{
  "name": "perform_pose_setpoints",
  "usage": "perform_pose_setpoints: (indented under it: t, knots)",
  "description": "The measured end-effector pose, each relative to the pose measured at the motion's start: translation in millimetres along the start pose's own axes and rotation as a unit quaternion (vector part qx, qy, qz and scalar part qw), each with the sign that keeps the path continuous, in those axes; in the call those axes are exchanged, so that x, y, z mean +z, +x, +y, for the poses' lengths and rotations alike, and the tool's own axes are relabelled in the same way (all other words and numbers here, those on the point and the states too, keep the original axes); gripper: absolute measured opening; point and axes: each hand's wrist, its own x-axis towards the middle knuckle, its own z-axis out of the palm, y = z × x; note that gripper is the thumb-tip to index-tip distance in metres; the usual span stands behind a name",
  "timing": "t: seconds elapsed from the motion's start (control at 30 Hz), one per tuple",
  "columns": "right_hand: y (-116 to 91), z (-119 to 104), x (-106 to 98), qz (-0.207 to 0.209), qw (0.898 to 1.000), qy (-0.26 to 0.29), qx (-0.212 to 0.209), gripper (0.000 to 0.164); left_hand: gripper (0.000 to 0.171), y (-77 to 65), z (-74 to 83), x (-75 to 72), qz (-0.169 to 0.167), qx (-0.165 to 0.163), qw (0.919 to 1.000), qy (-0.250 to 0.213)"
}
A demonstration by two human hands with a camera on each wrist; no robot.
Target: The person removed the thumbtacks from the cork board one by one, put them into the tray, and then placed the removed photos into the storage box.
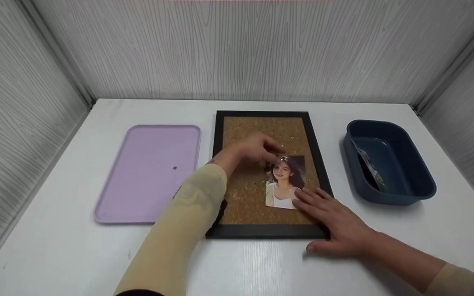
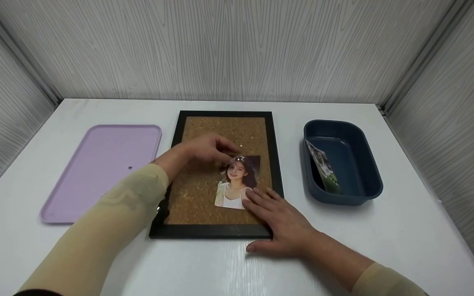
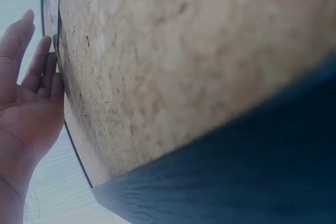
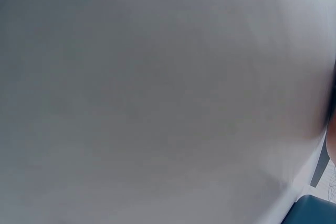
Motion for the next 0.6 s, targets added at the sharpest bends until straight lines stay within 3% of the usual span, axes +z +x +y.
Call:
perform_pose_setpoints:
  t: [0.2,0.33,0.6]
  knots:
    - [0.3,0.5,1.1,0.002,1.0,-0.005,-0.005,0.101,0.037,3.6,-1.9,-1.4,-0.024,0.009,0.9995,0.019]
    - [0.1,0.5,1.5,-0.001,1.0,-0.011,0.0,0.102,0.038,4.9,-2.2,-0.7,-0.032,0.012,0.9994,-0.003]
    - [-0.2,0.3,1.1,0.0,1.0,-0.011,0.0,0.103,0.035,6.7,-2.1,2.5,-0.023,-0.002,0.9997,-0.003]
